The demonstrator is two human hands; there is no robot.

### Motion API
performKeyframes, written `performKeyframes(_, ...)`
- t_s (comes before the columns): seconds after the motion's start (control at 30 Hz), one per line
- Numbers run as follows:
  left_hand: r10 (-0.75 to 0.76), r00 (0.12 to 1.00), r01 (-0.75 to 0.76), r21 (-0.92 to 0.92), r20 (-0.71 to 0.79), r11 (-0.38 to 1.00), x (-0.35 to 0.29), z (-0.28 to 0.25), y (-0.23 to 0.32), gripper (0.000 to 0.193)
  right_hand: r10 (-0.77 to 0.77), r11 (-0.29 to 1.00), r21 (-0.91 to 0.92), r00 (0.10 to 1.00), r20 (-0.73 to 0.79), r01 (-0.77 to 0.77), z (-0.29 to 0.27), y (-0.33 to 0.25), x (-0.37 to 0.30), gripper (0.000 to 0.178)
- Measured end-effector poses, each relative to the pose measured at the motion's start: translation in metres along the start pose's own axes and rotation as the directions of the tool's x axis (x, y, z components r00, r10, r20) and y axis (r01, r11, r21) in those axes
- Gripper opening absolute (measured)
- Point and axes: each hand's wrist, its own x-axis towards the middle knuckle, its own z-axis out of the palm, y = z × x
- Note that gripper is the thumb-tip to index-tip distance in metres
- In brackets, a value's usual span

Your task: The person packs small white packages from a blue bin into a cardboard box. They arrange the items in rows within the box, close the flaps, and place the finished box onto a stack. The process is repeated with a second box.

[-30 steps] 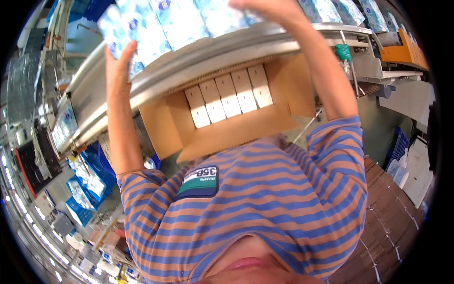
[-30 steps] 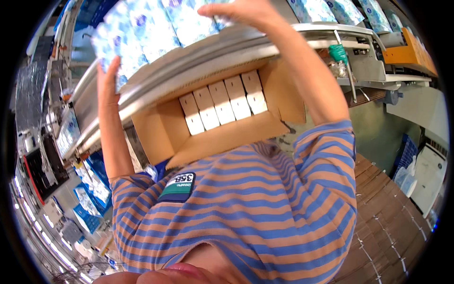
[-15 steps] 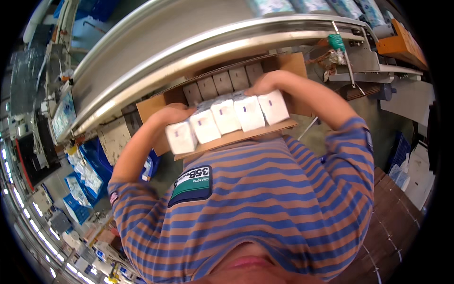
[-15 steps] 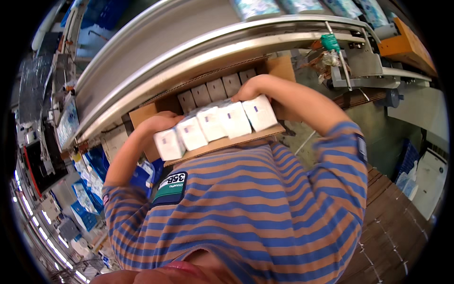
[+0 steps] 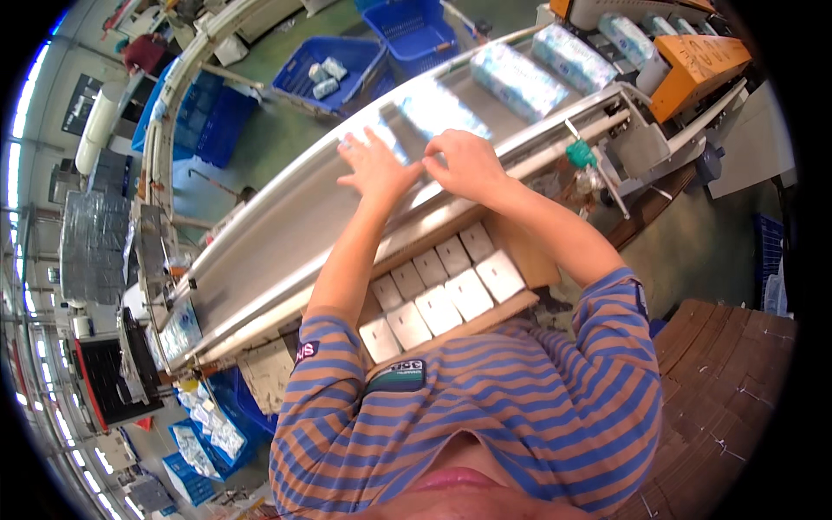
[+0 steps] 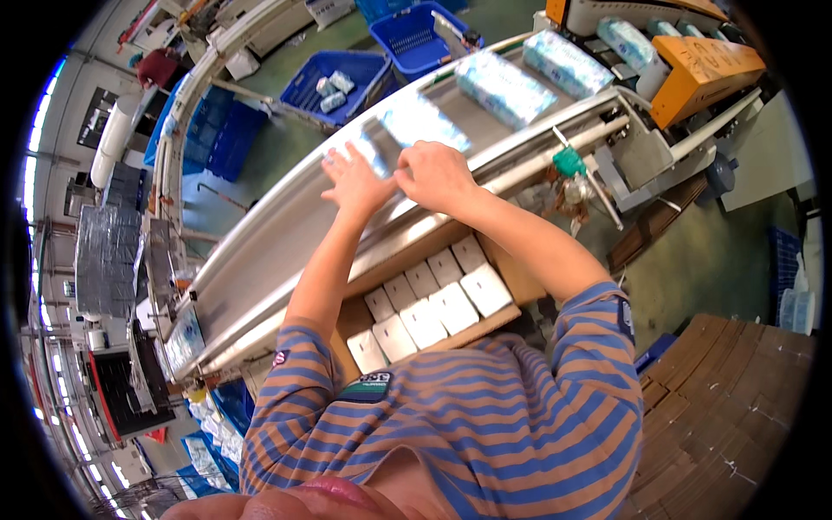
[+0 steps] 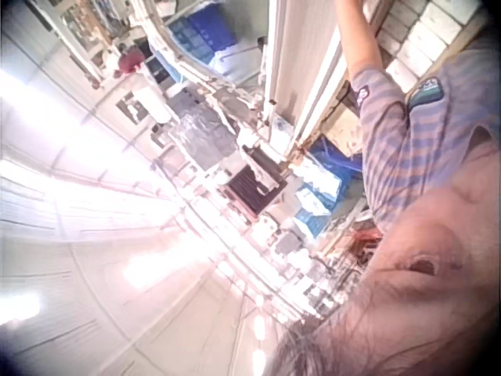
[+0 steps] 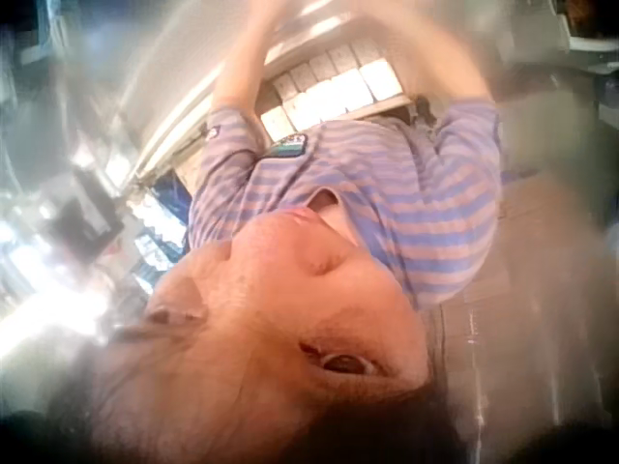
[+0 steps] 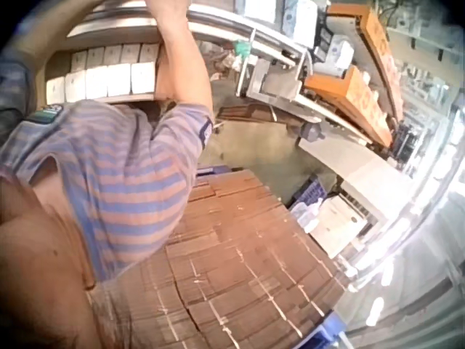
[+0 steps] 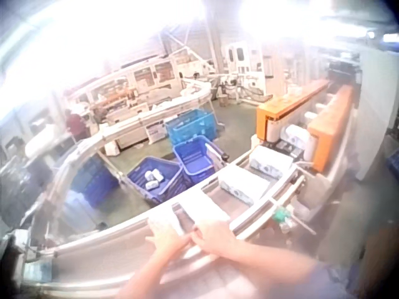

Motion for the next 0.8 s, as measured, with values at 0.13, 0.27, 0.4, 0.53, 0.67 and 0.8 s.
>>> performKeyframes(0.13, 0.037, 0.995, 0.054, -0.823, 0.091, 0.565, 0.035, 0.016, -0.116, 0.085, 0.251, 0.954, -0.184, 0.966, 0.067, -0.235, 0.000, 0.033, 0.032, 0.060)
performKeyframes(0.27, 0.056, 0.992, 0.086, -0.933, 0.112, 0.348, 0.015, 0.021, -0.079, 0.056, 0.457, 0.890, -0.069, 0.875, 0.163, -0.452, 0.044, 0.023, 0.048, 0.083)
performKeyframes(0.4, -0.001, 0.998, -0.050, -0.793, -0.063, 0.607, 0.008, -0.003, -0.062, 0.083, 0.012, 0.985, 0.165, 0.969, 0.247, -0.055, 0.026, 0.003, 0.048, 0.081)
performKeyframes(0.53, 0.082, 0.981, -0.191, -0.784, -0.177, 0.591, 0.023, 0.024, -0.043, 0.086, 0.372, 0.887, -0.259, 0.923, -0.092, -0.383, -0.024, 0.053, 0.058, 0.079)
performKeyframes(0.67, 0.020, 0.980, -0.171, -0.785, -0.198, 0.595, 0.031, 0.027, -0.012, 0.091, 0.427, 0.885, -0.222, 0.903, 0.042, -0.408, -0.029, 0.071, 0.053, 0.075)
performKeyframes(0.8, 0.077, 0.988, -0.156, -0.823, -0.136, 0.546, 0.029, 0.029, -0.001, 0.091, 0.406, 0.838, -0.309, 0.893, -0.195, -0.449, -0.065, 0.098, 0.064, 0.065)
